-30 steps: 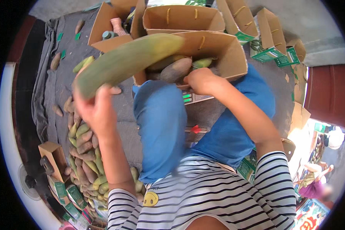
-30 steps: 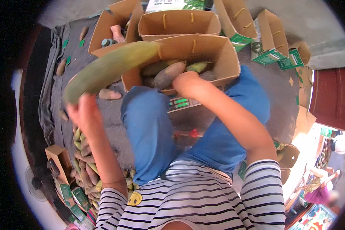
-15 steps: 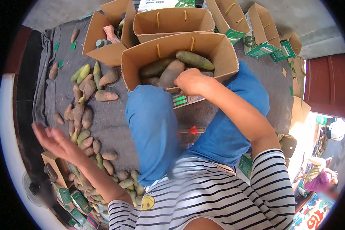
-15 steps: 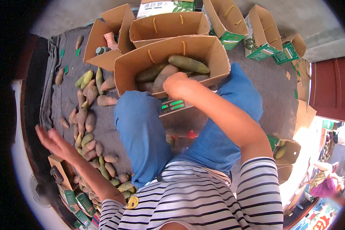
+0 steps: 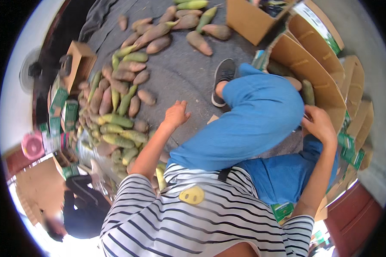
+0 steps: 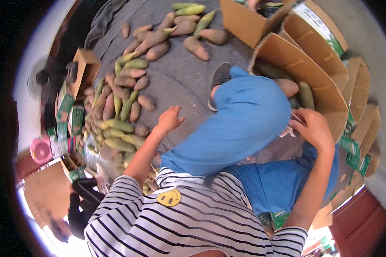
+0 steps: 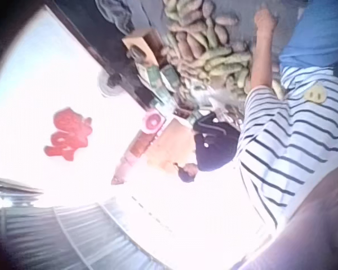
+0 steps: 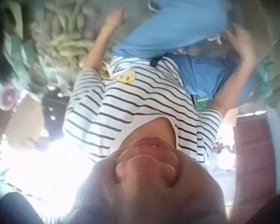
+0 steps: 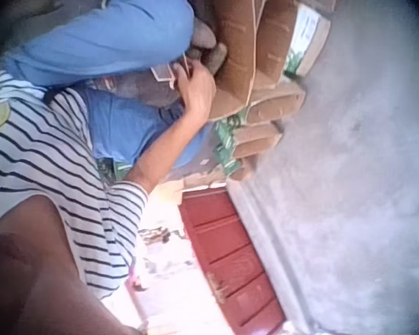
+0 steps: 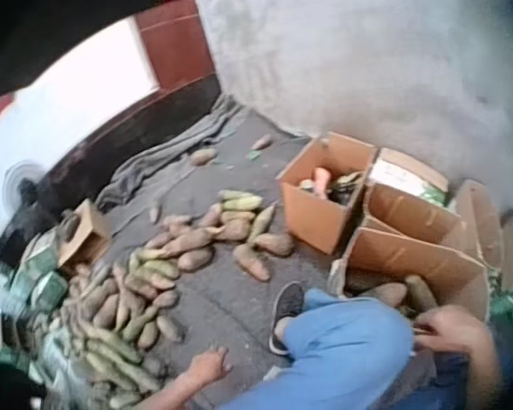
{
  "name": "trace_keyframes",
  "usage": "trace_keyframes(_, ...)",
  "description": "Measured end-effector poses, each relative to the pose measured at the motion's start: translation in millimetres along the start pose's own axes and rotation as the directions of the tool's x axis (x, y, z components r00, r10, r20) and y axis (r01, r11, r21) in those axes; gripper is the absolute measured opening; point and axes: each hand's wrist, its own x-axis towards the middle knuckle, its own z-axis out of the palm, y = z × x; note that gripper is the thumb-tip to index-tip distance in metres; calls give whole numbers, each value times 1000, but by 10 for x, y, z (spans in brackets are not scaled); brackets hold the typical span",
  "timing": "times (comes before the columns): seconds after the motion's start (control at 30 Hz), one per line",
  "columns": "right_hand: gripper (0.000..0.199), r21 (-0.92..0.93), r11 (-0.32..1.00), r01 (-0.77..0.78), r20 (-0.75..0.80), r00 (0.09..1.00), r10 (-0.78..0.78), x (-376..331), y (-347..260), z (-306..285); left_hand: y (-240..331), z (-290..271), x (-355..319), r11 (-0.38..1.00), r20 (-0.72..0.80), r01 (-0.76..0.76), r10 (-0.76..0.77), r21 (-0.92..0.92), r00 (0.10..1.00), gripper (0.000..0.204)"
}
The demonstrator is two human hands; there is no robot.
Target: Weighing and packing large radish-like vegetables into paper bags using an electronic scale.
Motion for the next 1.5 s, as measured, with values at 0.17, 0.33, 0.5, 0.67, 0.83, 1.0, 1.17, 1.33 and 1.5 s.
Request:
trace_keyframes(0.17,19,-7,995,-104,33,994,104,148,-129,128,-871,772,-15,943,-169,230,-274,-240,947,49)
trace_keyframes(0.33,32,53,999,3,15,1000,-4,183,190,232,-1381,1017,85,805,-346,379,-553,-457,758,54)
trace_keyframes(0.5,35,47,998,-40,75,996,37,201,102,213,-1971,1215,472,503,-127,519,-792,-691,598,66)
trace_keyframes(0.67,29,117,993,21,-27,999,-18,254,-36,180,-2622,1510,721,91,48,348,-927,-933,373,86)
trace_keyframes(0.83,29,168,982,-89,-44,994,98,210,28,250,-2126,1371,1047,-168,223,179,-910,-969,350,76)
trace_keyframes(1.0,31,161,962,-221,37,975,218,230,362,353,-2255,1347,1173,-280,368,248,-807,-927,462,59)
trace_keyframes(1.17,31,273,947,-169,-30,982,184,289,2,263,-2388,1332,1126,-186,319,327,-851,-927,418,56)
trace_keyframes(1.33,31,249,964,-91,-33,994,102,206,30,179,-1690,1787,1173,251,74,419,-781,-873,620,75)
trace_keyframes(1.5,30,98,995,36,40,998,-40,275,59,241,-890,1519,630,-114,323,319,-587,-941,742,53)
